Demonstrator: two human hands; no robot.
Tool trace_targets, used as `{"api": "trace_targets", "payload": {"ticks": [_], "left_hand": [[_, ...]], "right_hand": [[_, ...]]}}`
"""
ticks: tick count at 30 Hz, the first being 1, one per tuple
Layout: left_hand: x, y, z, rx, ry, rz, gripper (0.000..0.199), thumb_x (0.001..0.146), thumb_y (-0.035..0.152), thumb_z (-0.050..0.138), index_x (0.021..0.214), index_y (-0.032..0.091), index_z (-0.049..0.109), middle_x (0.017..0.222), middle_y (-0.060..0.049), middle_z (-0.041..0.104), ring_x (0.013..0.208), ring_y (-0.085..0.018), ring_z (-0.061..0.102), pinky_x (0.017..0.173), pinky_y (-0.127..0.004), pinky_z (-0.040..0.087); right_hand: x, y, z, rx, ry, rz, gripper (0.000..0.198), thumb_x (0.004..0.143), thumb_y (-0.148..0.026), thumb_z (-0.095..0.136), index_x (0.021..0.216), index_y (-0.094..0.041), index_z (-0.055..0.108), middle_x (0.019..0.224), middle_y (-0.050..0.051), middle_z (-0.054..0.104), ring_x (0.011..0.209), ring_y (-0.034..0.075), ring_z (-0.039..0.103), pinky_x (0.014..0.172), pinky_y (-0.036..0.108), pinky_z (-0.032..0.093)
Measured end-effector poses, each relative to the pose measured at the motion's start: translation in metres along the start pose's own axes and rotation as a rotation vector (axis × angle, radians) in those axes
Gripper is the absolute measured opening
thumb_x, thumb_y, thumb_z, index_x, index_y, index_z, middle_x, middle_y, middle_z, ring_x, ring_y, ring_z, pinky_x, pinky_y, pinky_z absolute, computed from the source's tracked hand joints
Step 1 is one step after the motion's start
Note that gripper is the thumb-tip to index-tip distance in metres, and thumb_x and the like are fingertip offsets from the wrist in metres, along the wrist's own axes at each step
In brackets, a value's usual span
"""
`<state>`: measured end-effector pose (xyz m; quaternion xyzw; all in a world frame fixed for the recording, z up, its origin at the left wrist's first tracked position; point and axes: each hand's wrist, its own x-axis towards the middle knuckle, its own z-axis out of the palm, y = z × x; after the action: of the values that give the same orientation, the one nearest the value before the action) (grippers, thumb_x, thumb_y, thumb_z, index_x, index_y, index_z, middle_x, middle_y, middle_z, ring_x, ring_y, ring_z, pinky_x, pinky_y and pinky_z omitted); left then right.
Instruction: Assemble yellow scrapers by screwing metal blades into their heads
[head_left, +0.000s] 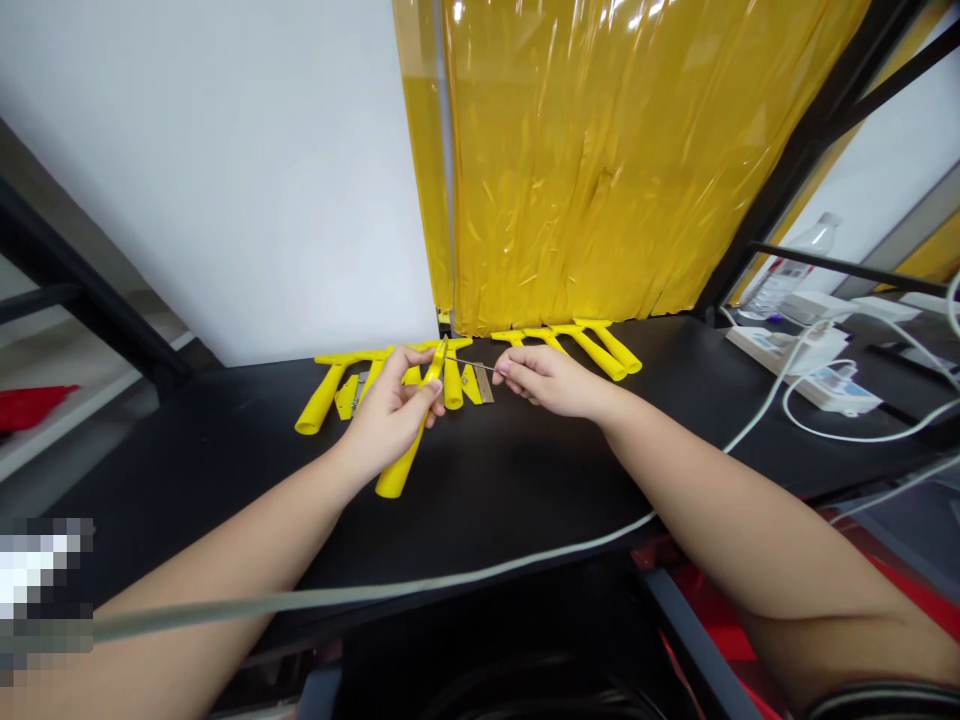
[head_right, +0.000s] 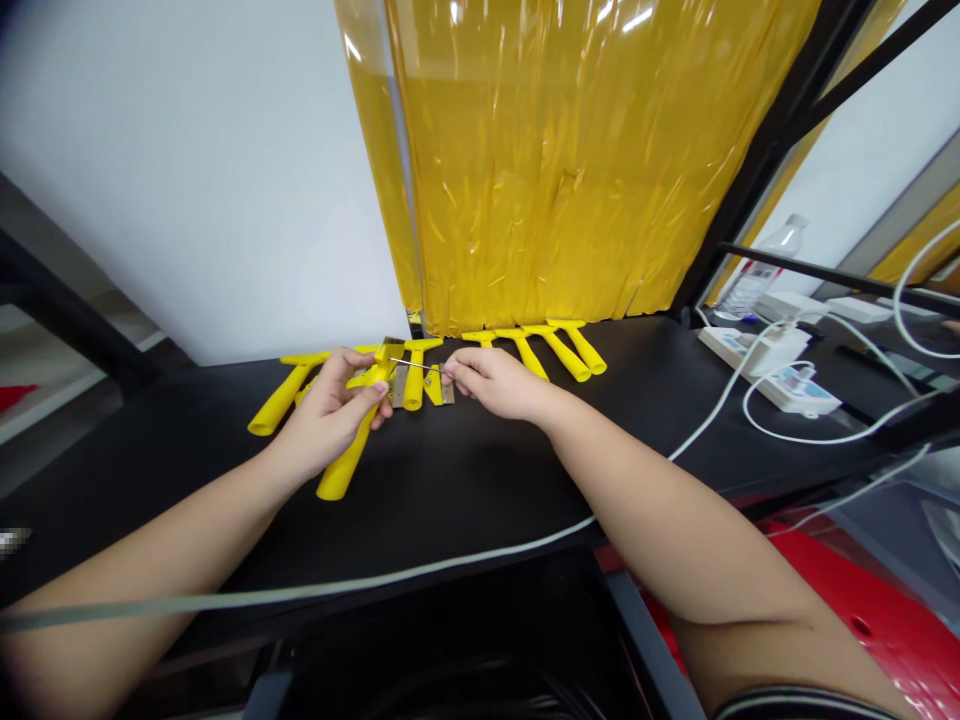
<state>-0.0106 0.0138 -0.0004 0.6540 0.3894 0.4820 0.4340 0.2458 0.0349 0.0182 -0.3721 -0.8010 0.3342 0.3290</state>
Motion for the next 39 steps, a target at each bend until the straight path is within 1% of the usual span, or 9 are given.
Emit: {"api": "trace_targets", "payload": {"ticks": [4, 8, 12, 17, 21, 27, 33, 36, 39], "left_hand": [[0.001, 0.0, -0.002, 0.04, 0.006, 0.019, 0.032, 0.09, 0.024, 0.07, 0.117, 0.026, 0.052, 0.077, 0.002, 0.063, 0.062, -0.013, 0.062, 0.059, -0.025, 0.049], [0.003, 0.001, -0.003, -0.006, 0.054, 0.014, 0.035, 0.084, 0.022, 0.074, 0.112, 0.026, 0.053, 0.09, 0.001, 0.064, 0.062, -0.012, 0.063, 0.058, -0.025, 0.049], [0.003, 0.004, -0.003, -0.021, 0.055, -0.016, 0.036, 0.083, 0.021, 0.074, 0.112, 0.027, 0.053, 0.075, 0.004, 0.061, 0.058, -0.013, 0.059, 0.058, -0.024, 0.049], [0.002, 0.005, -0.004, -0.017, 0.057, -0.023, 0.037, 0.084, 0.021, 0.075, 0.113, 0.028, 0.054, 0.069, 0.004, 0.06, 0.055, -0.013, 0.057, 0.059, -0.025, 0.048], [0.002, 0.005, -0.005, 0.035, 0.068, 0.016, 0.033, 0.088, 0.026, 0.071, 0.116, 0.029, 0.054, 0.069, 0.005, 0.06, 0.058, -0.015, 0.06, 0.059, -0.026, 0.05], [0.002, 0.006, -0.003, 0.037, 0.09, 0.061, 0.032, 0.083, 0.025, 0.075, 0.108, 0.027, 0.055, 0.118, -0.003, 0.065, 0.065, -0.011, 0.063, 0.056, -0.026, 0.05], [0.005, 0.001, -0.008, 0.037, 0.077, 0.038, 0.028, 0.091, 0.031, 0.068, 0.114, 0.027, 0.052, 0.084, 0.003, 0.062, 0.06, -0.013, 0.063, 0.058, -0.027, 0.051], [0.007, -0.004, -0.009, 0.074, 0.085, 0.04, 0.032, 0.09, 0.031, 0.069, 0.116, 0.027, 0.052, 0.074, 0.005, 0.061, 0.059, -0.014, 0.063, 0.057, -0.027, 0.05], [0.008, -0.008, -0.011, 0.106, 0.069, 0.048, 0.033, 0.089, 0.033, 0.069, 0.118, 0.028, 0.052, 0.068, 0.005, 0.061, 0.06, -0.016, 0.063, 0.057, -0.027, 0.05]], "right_hand": [[0.001, 0.004, 0.004, 0.139, -0.022, 0.049, 0.037, 0.104, -0.05, 0.045, 0.098, -0.017, 0.064, 0.072, -0.003, 0.05, 0.059, 0.012, 0.047, 0.057, 0.027, 0.039], [0.001, 0.002, 0.009, 0.038, 0.107, -0.094, 0.02, 0.1, -0.039, 0.055, 0.098, -0.02, 0.062, 0.085, 0.002, 0.06, 0.076, 0.016, 0.055, 0.072, 0.031, 0.046], [0.001, 0.001, 0.014, -0.016, 0.222, -0.186, 0.01, 0.092, -0.028, 0.064, 0.098, -0.022, 0.059, 0.094, 0.004, 0.062, 0.087, 0.019, 0.057, 0.082, 0.036, 0.048], [0.002, 0.004, 0.019, 0.148, 0.27, -0.083, 0.022, 0.084, -0.028, 0.07, 0.094, -0.023, 0.051, 0.089, 0.0, 0.057, 0.075, 0.016, 0.054, 0.072, 0.033, 0.048], [0.005, 0.006, 0.017, 0.204, 0.266, -0.009, 0.024, 0.086, -0.038, 0.072, 0.093, -0.021, 0.056, 0.081, 0.0, 0.058, 0.067, 0.014, 0.055, 0.065, 0.031, 0.047], [0.007, 0.009, 0.016, 0.348, 0.19, 0.136, 0.041, 0.1, -0.057, 0.053, 0.085, -0.019, 0.058, 0.055, -0.008, 0.037, 0.046, 0.01, 0.038, 0.051, 0.028, 0.039], [0.005, 0.009, 0.016, 0.375, 0.165, -0.001, 0.036, 0.086, -0.04, 0.076, 0.101, -0.024, 0.048, 0.068, -0.009, 0.051, 0.055, 0.01, 0.049, 0.054, 0.025, 0.04], [0.008, 0.014, 0.016, 0.319, 0.166, 0.099, 0.032, 0.096, -0.051, 0.061, 0.092, -0.022, 0.052, 0.063, -0.007, 0.045, 0.05, 0.01, 0.044, 0.05, 0.025, 0.036], [0.008, 0.015, 0.015, 0.253, 0.139, 0.169, 0.046, 0.103, -0.059, 0.044, 0.08, -0.02, 0.053, 0.061, -0.006, 0.04, 0.048, 0.009, 0.036, 0.047, 0.025, 0.029]]}}
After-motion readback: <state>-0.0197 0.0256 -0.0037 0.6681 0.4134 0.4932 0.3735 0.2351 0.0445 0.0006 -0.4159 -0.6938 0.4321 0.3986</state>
